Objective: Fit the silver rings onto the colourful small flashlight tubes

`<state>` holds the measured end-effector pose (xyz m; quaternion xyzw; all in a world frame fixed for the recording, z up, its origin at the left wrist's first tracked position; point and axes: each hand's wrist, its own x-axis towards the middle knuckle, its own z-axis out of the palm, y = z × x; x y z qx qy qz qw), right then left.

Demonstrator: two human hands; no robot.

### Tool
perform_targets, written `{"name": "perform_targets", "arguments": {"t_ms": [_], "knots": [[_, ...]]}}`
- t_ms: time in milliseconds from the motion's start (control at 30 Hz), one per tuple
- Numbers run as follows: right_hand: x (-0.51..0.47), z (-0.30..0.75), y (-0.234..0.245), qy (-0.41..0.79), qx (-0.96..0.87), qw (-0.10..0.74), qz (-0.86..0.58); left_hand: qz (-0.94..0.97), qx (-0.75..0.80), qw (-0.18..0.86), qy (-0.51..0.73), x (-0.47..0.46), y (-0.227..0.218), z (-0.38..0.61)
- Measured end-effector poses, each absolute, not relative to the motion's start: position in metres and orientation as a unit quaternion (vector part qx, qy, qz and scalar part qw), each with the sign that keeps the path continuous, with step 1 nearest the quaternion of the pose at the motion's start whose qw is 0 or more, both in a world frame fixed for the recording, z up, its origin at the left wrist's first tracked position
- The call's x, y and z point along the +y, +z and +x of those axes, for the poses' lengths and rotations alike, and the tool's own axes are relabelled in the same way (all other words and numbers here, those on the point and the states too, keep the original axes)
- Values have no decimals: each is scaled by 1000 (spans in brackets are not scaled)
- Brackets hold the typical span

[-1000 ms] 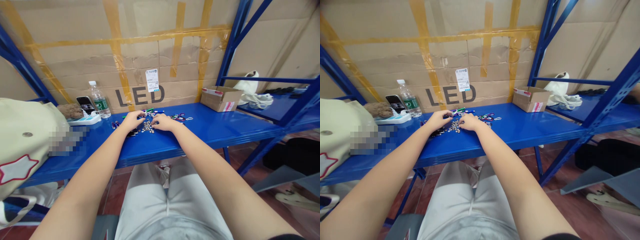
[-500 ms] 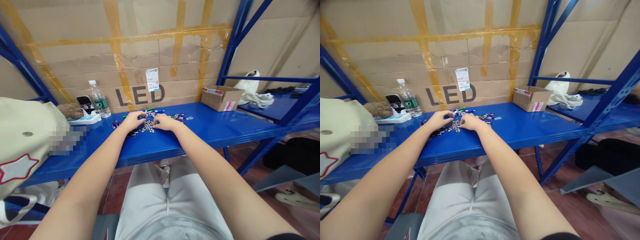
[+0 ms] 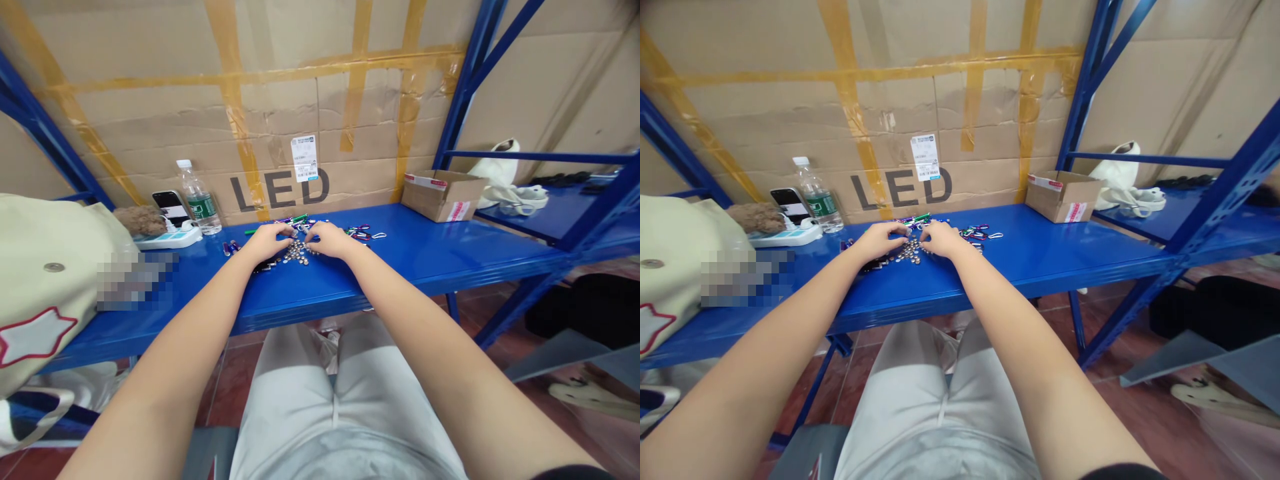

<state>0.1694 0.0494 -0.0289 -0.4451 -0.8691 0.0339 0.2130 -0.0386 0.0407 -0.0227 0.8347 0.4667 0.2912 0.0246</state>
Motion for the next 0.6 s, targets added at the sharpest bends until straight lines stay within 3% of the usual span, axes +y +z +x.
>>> {"name": "perform_targets", "arguments": {"t_ms": [600], "knots": [[48, 161, -30, 56, -847, 226, -477, 836, 475, 31, 274, 37, -21, -35]]}}
